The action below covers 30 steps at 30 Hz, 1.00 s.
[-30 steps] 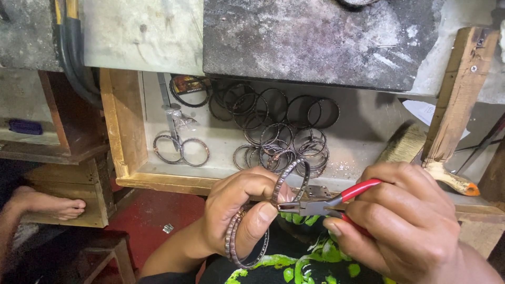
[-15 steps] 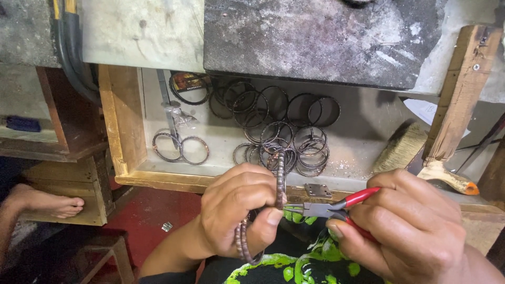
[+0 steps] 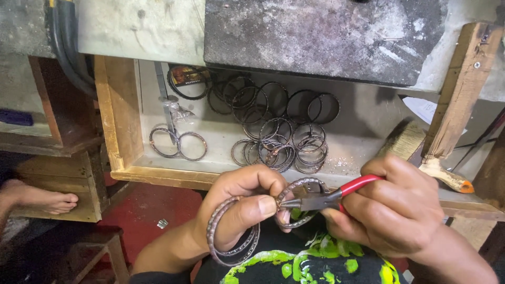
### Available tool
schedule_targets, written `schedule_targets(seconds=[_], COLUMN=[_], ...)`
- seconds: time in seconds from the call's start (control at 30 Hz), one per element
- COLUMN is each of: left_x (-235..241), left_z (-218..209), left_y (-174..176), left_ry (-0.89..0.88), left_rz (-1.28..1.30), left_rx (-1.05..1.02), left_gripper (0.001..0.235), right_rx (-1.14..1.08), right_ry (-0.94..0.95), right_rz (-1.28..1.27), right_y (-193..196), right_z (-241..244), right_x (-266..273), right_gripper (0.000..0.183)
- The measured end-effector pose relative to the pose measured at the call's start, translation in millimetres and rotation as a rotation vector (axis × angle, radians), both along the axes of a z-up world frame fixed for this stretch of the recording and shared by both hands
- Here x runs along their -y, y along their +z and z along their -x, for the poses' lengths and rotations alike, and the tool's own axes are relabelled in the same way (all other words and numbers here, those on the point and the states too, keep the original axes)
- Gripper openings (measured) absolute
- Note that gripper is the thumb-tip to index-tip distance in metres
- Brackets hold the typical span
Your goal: The person uses pliers to adjust and close the ends of metal bangles. They repeatedly pick up bangles from a drawer, manipulate the ends with the pliers, and place them back into the drawer.
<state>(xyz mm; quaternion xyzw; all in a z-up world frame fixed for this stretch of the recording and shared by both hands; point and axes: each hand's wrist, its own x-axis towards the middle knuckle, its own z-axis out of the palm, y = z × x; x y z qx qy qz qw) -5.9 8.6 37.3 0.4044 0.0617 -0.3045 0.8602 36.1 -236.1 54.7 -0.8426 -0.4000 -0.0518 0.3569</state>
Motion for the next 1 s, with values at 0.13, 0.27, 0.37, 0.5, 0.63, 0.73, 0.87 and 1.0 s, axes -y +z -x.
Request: schedule_targets(seconds=[0.13, 0.27, 0.37, 0.5, 0.63, 0.73, 0.87, 1.0], left_x=[9.2, 14.4, 8.3, -1.4, -4.7, -6.1, -6.2, -6.4], left_z=[-1.2, 7.6, -0.9, -9.0, -14.6, -13.6, -12.5, -14.0], left_y=[5.6, -0.4, 3.2, 5.6, 3.8, 1.6, 4.6, 8.9], left_ry=[0.09, 0.173, 0.12, -0.091, -0.161, -0.188, -0.16, -0.173], left_rz=[0.039, -0.002, -0.162, -0.224, -0.041, 0.004, 0.023, 0.026], left_rx=[0.013, 0.067, 0.224, 0.216, 0.087, 0.033, 0.028, 0.04], left_gripper=[0.027, 0.021, 0.022, 0.025, 0.025, 0.026, 0.023, 0.021], right_rx=[0.113, 0.142, 0.176, 0.136, 0.092, 0.079, 0.054, 0.05], right_ry=[-0.03, -0.036, -0.044, 0.03, 0.096, 0.099, 0.078, 0.066], right_rz=[-0.057, -0.059, -0.09, -0.061, -0.032, 0.002, 0.012, -0.003], right_y=[-23.1, -36.5, -34.2, -21.6, -12.1, -8.2, -4.8, -5.0], right_z=[5.9, 7.5, -1.0, -13.4, -21.3, -20.4, -17.2, -13.4], right_x=[3.1, 9.0, 7.8, 6.2, 7.6, 9.3, 9.9, 10.8], right_gripper=[0.03, 0.029, 0.033, 0.034, 0.035, 0.035, 0.036, 0.034])
